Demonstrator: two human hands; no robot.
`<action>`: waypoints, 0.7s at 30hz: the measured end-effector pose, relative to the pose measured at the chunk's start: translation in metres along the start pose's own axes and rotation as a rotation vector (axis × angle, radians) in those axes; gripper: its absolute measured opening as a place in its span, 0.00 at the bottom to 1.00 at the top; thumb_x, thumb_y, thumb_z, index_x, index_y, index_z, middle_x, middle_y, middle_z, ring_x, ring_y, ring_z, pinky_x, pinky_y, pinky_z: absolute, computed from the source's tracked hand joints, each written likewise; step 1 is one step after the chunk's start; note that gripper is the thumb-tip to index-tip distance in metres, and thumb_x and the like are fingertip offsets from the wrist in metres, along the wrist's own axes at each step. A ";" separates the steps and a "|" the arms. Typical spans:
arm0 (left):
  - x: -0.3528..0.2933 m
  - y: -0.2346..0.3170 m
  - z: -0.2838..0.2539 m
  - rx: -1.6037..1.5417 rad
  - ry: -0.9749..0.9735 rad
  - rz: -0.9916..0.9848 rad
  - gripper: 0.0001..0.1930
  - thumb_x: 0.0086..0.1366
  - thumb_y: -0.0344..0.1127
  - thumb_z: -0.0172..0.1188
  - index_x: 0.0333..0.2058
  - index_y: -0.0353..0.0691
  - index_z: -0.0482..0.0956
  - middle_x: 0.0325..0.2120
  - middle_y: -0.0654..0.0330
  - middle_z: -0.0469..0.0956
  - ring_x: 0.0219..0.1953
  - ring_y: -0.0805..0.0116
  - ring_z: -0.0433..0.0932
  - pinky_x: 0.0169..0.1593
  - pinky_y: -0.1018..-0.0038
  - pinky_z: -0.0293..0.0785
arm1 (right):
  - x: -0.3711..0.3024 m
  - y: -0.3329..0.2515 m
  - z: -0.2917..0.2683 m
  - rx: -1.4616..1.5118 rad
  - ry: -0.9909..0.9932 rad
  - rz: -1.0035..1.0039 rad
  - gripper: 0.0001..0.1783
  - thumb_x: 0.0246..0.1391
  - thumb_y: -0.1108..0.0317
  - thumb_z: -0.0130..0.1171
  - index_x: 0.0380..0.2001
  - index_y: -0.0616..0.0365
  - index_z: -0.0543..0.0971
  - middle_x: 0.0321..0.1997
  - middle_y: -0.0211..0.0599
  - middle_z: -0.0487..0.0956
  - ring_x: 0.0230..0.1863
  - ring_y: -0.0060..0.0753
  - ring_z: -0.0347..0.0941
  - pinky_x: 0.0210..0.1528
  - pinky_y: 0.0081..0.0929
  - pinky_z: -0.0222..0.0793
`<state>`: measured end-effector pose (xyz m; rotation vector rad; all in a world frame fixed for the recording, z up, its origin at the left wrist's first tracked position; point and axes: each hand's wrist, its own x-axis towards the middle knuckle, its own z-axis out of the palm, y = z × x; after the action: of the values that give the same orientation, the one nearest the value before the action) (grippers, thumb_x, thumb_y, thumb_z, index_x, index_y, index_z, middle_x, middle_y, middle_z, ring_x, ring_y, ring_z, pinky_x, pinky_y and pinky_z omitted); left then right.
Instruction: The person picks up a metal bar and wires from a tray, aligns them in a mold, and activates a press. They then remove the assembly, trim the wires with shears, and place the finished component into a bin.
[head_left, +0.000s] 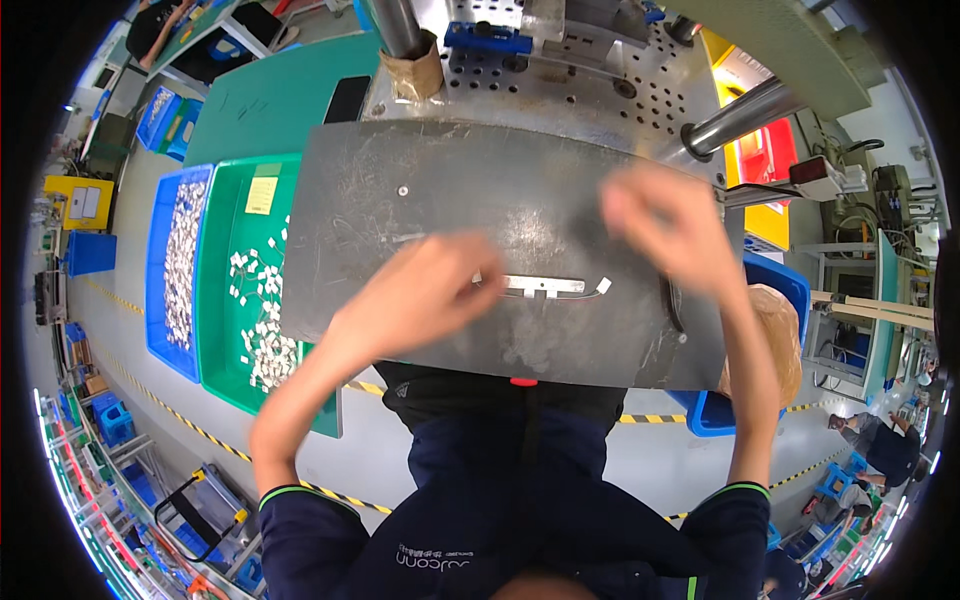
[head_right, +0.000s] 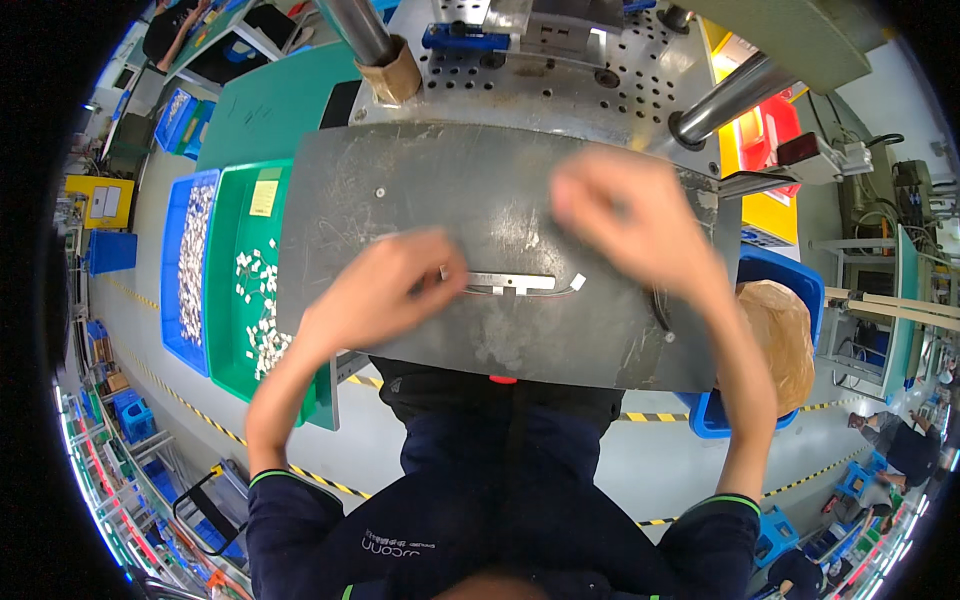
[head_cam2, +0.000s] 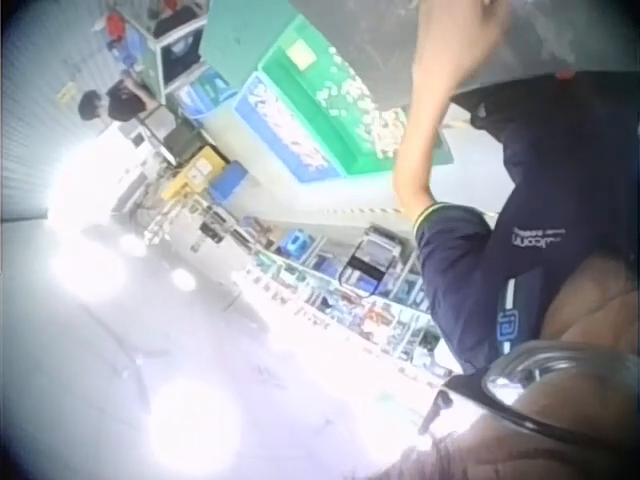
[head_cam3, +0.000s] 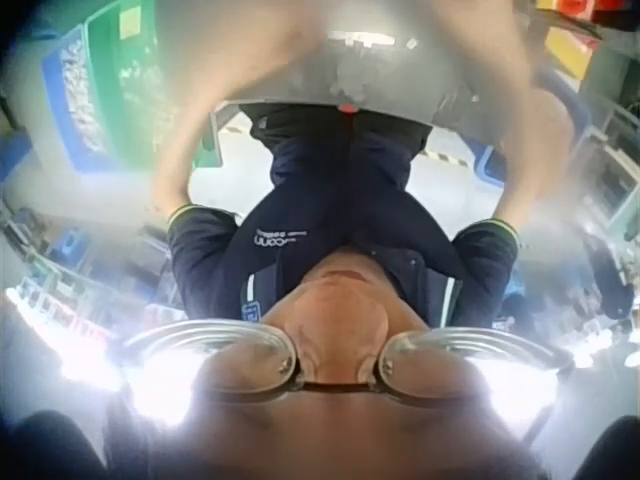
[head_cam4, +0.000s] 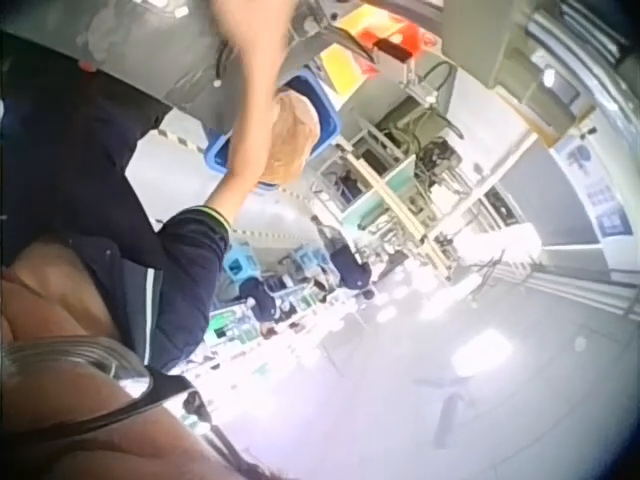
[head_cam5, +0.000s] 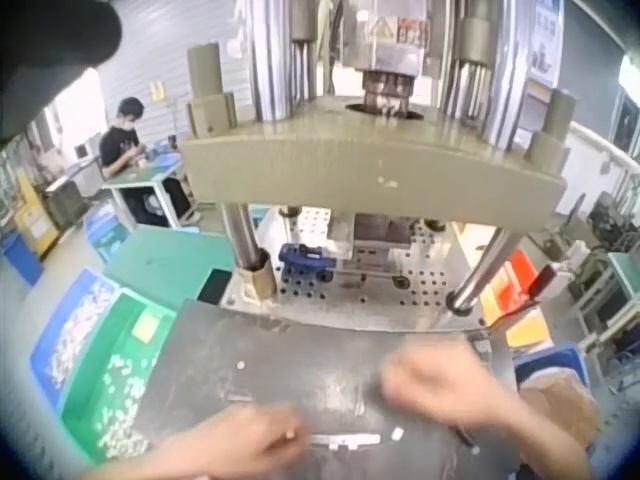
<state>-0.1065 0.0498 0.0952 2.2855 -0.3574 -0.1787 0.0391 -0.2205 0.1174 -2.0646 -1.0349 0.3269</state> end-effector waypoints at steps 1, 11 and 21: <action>-0.026 0.011 -0.003 -0.071 -0.157 -0.089 0.11 0.67 0.35 0.64 0.28 0.34 0.79 0.24 0.50 0.77 0.31 0.45 0.81 0.36 0.55 0.76 | -0.048 -0.008 0.004 0.030 -0.221 -0.016 0.08 0.64 0.63 0.64 0.35 0.56 0.85 0.31 0.30 0.84 0.30 0.29 0.81 0.35 0.30 0.75; -0.173 -0.044 0.071 -0.067 0.051 -0.508 0.12 0.67 0.38 0.69 0.34 0.31 0.86 0.22 0.52 0.85 0.26 0.54 0.83 0.34 0.64 0.78 | -0.266 -0.008 0.108 0.161 0.031 0.817 0.12 0.67 0.72 0.57 0.31 0.68 0.85 0.28 0.44 0.86 0.25 0.35 0.85 0.31 0.29 0.76; -0.173 -0.051 0.076 -0.178 0.192 -0.684 0.06 0.67 0.27 0.65 0.32 0.31 0.88 0.21 0.54 0.85 0.20 0.66 0.82 0.30 0.69 0.75 | -0.272 0.007 0.126 -0.083 0.243 0.744 0.17 0.67 0.73 0.56 0.23 0.66 0.82 0.20 0.37 0.84 0.17 0.29 0.79 0.27 0.29 0.73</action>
<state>-0.2789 0.0835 0.0087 2.1404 0.5307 -0.3159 -0.1963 -0.3638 -0.0010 -2.4314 -0.1052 0.3891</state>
